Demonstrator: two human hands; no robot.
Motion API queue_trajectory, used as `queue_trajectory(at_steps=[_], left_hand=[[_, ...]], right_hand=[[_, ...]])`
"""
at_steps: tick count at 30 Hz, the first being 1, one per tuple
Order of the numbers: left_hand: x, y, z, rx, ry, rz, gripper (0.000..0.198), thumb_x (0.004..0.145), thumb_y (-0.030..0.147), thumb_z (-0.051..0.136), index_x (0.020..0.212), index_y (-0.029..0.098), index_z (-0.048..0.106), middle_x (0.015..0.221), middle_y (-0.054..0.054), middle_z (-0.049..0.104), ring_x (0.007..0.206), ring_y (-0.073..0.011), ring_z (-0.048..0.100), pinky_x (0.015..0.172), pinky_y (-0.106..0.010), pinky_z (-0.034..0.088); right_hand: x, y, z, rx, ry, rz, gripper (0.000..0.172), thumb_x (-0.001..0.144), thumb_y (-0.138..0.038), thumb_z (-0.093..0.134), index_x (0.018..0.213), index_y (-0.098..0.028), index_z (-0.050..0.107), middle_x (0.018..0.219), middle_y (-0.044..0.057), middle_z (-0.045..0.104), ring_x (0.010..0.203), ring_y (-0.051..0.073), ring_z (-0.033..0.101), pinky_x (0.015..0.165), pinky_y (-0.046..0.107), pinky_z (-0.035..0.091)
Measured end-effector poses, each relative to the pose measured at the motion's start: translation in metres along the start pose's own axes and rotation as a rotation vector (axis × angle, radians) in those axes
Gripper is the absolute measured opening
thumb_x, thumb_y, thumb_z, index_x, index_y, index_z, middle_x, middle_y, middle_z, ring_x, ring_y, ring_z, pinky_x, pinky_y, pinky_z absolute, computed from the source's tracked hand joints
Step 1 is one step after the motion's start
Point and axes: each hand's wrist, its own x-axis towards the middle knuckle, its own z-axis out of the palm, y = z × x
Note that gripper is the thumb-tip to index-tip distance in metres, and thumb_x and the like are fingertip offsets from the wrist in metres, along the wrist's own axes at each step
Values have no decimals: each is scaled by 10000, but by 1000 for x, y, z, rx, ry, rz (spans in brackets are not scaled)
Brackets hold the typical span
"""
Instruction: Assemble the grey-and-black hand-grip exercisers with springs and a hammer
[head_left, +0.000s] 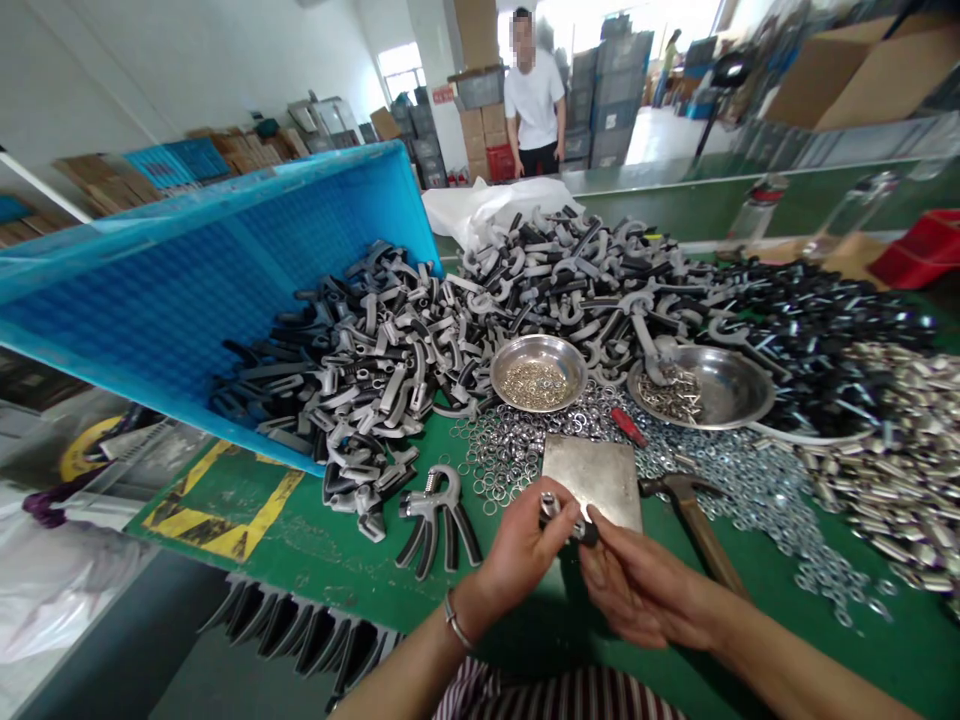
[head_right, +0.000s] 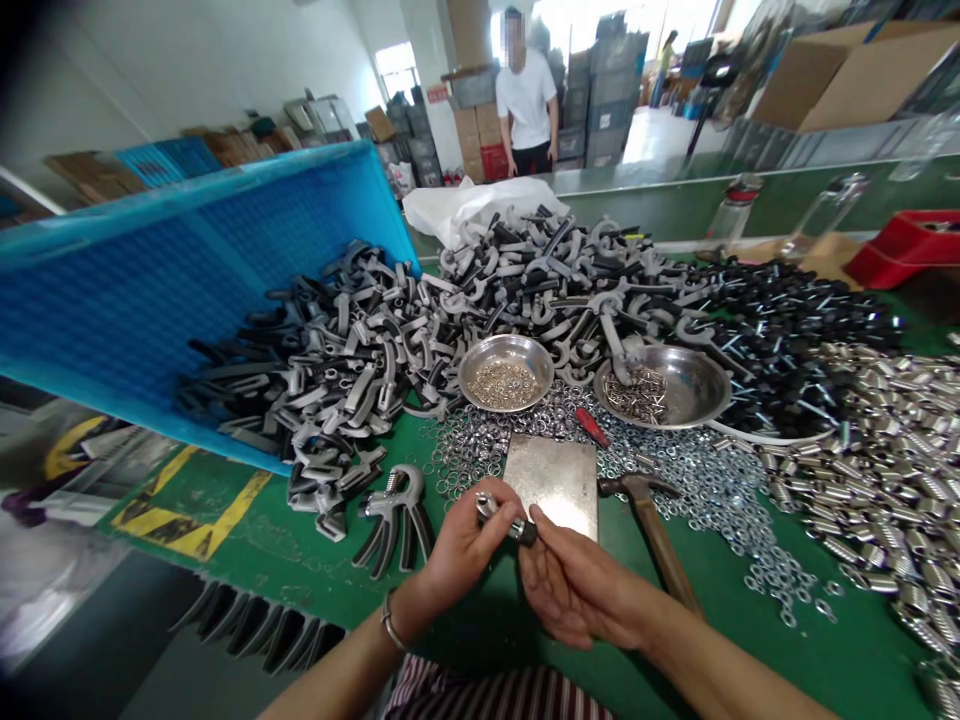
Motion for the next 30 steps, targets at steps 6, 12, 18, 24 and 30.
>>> queue_trajectory(at_steps=[6, 12, 18, 24, 30], left_hand=[[5, 3, 8, -91, 111, -5, 206, 1006, 334, 436, 990, 186, 577, 1047, -68, 593, 992, -173, 568, 924, -314, 457], [3, 4, 26, 18, 109, 75, 197, 972, 367, 506, 977, 203, 615, 1163, -89, 560, 1039, -190, 569, 950, -338, 470], [4, -15, 34, 53, 139, 74, 252, 968, 405, 500, 941, 203, 648, 1236, -107, 573, 1080, -217, 600, 939, -355, 501], [4, -10, 37, 48, 251, 12, 268, 1011, 349, 412, 985, 192, 627, 1020, -79, 647, 937, -192, 641, 808, -312, 547], [-3, -1, 39, 207, 295, 356, 126, 963, 275, 527, 909, 208, 620, 1011, -73, 634, 936, -178, 638, 815, -284, 538]], right_hand=[[1, 2, -10, -74, 313, -117, 499, 900, -680, 475, 830, -195, 567, 670, 13, 593, 537, 129, 509, 501, 231, 393], [-5, -2, -20, -93, 237, -108, 537, 955, -665, 337, 850, -193, 572, 702, 32, 606, 594, 156, 517, 595, 275, 414], [-10, -6, -27, -36, 126, -77, 681, 974, -667, 67, 751, -208, 519, 605, 6, 517, 515, 143, 454, 529, 268, 399], [-17, -3, -17, -60, 355, -182, 534, 857, -720, 520, 896, -191, 571, 832, 41, 601, 707, 143, 500, 628, 244, 402], [-16, -2, -5, 134, 111, -92, 695, 973, -683, 85, 839, -182, 547, 598, 8, 537, 474, 124, 457, 480, 237, 371]])
